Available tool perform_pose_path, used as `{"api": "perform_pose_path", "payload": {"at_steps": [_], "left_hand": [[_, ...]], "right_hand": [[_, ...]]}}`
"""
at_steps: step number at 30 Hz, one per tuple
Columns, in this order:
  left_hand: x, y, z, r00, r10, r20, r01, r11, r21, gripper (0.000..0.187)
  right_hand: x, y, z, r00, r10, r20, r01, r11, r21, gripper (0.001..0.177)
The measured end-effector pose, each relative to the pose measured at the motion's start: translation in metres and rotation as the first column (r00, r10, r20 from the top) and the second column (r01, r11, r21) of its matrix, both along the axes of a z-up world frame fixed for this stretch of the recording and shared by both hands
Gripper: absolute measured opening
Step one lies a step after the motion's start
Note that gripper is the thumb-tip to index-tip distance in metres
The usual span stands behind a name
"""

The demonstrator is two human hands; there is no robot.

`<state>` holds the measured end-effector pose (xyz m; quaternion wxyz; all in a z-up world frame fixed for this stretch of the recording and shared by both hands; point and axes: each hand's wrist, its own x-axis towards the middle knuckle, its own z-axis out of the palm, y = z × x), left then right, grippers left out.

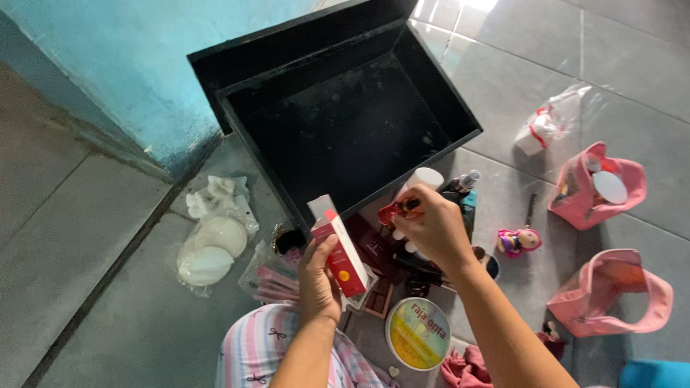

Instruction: The person sits on the floor and organizes various cosmetic items, including lipsticks, brushes, and small containers, into a pink cosmetic bag. They wipe some items with a cloth before placing them inside.

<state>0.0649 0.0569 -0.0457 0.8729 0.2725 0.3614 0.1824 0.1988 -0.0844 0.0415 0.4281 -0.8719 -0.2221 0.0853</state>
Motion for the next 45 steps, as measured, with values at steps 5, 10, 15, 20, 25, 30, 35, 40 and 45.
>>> {"api": "perform_pose_path", "payload": {"at_steps": [5,10,15,20,25,30,35,40,45], "left_hand": [[0.0,0.002,0.004,0.99,-0.02,0.139,0.024,0.999,-0.034,0.032],[-0.001,0.001,0.008,0.989,-0.074,0.124,0.073,0.997,0.008,0.031],[0.0,0.002,0.005,0.995,-0.085,0.06,0.074,0.984,0.161,0.034],[-0.003,0.002,-0.001,0.988,-0.063,0.144,0.044,0.99,0.133,0.032],[-0.011,0.009,0.01,0.986,0.068,0.154,-0.104,0.965,0.24,0.036],[-0.023,0.056,0.029,0.886,0.448,0.122,-0.445,0.745,0.497,0.036],[-0.023,0.12,0.02,0.711,0.699,0.075,-0.661,0.628,0.412,0.044],[-0.016,0.171,-0.03,0.637,0.771,-0.009,-0.76,0.63,0.161,0.047],[-0.016,0.222,-0.077,0.712,0.702,0.024,-0.702,0.712,0.014,0.041]], "right_hand": [[0.008,0.028,-0.02,0.884,0.227,0.409,-0.111,0.951,-0.287,0.025],[0.014,0.04,-0.048,0.77,0.344,0.536,-0.017,0.852,-0.523,0.023],[0.016,0.047,-0.067,0.733,0.372,0.57,0.034,0.816,-0.576,0.017],[0.017,0.046,-0.076,0.75,0.372,0.546,0.041,0.799,-0.601,0.016],[0.007,0.045,-0.063,0.757,0.402,0.515,0.083,0.722,-0.687,0.008],[-0.015,0.044,-0.023,0.709,0.318,0.63,0.042,0.872,-0.488,0.024],[-0.055,0.033,0.01,0.773,0.135,0.62,0.012,0.974,-0.226,0.014],[-0.098,0.018,0.014,0.846,0.132,0.516,-0.063,0.987,-0.149,0.014],[-0.124,-0.003,0.01,0.905,0.114,0.411,-0.063,0.989,-0.137,0.017]]}}
